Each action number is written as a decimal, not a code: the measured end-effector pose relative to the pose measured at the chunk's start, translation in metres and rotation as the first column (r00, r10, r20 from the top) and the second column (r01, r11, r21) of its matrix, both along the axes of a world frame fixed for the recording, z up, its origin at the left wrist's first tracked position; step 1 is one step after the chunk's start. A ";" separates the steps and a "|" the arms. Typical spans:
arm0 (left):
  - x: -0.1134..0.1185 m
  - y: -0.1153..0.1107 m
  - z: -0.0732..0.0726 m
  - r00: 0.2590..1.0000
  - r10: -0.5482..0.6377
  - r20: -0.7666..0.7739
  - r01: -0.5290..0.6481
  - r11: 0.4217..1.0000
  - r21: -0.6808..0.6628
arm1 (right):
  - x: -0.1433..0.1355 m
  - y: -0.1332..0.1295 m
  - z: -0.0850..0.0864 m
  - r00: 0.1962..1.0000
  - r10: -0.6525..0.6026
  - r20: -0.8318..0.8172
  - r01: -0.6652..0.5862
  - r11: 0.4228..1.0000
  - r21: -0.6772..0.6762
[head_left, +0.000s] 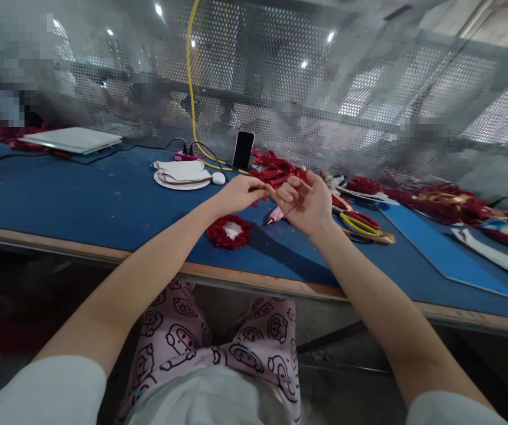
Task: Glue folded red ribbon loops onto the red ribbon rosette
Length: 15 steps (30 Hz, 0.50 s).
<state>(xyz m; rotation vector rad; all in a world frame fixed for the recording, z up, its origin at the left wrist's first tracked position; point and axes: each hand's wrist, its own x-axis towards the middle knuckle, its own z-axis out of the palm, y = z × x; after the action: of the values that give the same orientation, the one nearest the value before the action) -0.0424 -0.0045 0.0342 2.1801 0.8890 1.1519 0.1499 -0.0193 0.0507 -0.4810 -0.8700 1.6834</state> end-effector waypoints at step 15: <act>0.002 -0.007 0.002 0.996 0.063 0.067 -0.059 0.997 -0.057 | -0.010 -0.015 0.003 0.980 -0.158 0.125 0.143 0.982 0.121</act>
<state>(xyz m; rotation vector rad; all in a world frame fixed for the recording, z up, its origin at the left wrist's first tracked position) -0.0403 -0.0114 0.0366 2.0695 0.9523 1.2096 0.1399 -0.0342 0.0539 -0.5741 -0.9950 1.4686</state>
